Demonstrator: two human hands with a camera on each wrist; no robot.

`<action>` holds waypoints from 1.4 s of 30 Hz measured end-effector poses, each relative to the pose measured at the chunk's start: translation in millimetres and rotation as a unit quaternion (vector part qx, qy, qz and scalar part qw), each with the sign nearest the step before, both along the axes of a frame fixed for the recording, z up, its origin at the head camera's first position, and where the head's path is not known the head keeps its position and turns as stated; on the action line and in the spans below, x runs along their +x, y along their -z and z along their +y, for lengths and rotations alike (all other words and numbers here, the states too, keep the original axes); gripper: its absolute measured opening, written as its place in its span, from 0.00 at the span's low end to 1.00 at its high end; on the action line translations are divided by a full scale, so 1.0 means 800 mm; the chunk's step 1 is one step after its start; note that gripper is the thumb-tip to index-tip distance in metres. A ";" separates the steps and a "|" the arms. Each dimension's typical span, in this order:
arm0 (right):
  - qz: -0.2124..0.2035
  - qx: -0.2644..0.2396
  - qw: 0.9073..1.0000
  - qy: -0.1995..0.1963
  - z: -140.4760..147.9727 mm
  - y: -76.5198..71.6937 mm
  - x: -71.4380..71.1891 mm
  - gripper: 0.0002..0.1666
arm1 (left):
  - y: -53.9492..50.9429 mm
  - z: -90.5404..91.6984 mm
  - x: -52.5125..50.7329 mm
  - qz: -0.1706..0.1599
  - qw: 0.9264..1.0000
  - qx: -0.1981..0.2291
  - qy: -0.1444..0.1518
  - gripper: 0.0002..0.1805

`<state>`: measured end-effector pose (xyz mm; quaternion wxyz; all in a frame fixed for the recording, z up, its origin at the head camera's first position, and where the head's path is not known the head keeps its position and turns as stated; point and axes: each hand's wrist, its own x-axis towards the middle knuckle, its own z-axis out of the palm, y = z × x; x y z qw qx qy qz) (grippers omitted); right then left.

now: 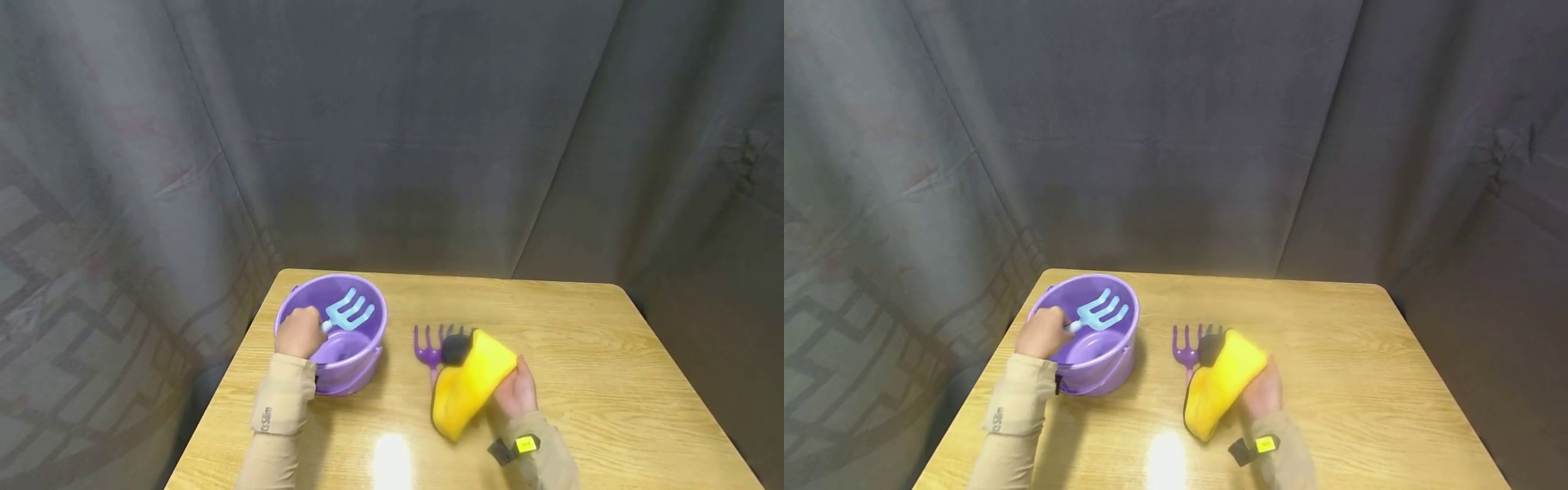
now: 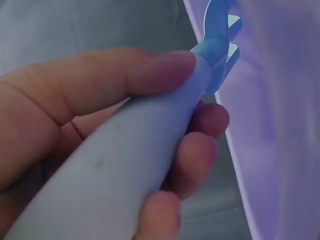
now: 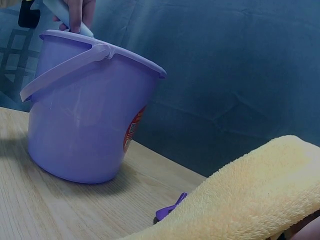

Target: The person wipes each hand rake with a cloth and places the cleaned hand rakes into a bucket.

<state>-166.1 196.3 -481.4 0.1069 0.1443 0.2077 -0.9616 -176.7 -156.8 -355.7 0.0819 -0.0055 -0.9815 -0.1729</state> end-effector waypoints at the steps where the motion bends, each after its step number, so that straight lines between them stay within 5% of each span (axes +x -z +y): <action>1: 0.000 -0.004 1.000 0.000 0.000 0.001 0.000 0.32 | 0.001 0.001 -0.001 -0.003 1.000 -0.004 0.004 0.07; 17: 0.000 -0.009 1.000 -0.004 0.000 0.004 0.002 0.32 | 0.026 0.004 -0.023 -0.063 0.997 -0.033 0.025 0.05; 23: -0.023 -0.024 0.999 0.001 0.000 0.000 0.001 0.32 | 0.042 0.005 -0.035 -0.068 0.995 -0.064 0.033 0.05; 30: -0.046 -0.048 0.998 0.006 0.001 -0.001 -0.001 0.32 | 0.064 0.011 -0.046 -0.112 0.988 -0.098 0.049 0.07; 42: -0.029 -0.062 0.998 -0.011 0.002 0.004 0.001 0.22 | 0.078 0.017 -0.048 -0.136 0.983 -0.101 0.064 0.08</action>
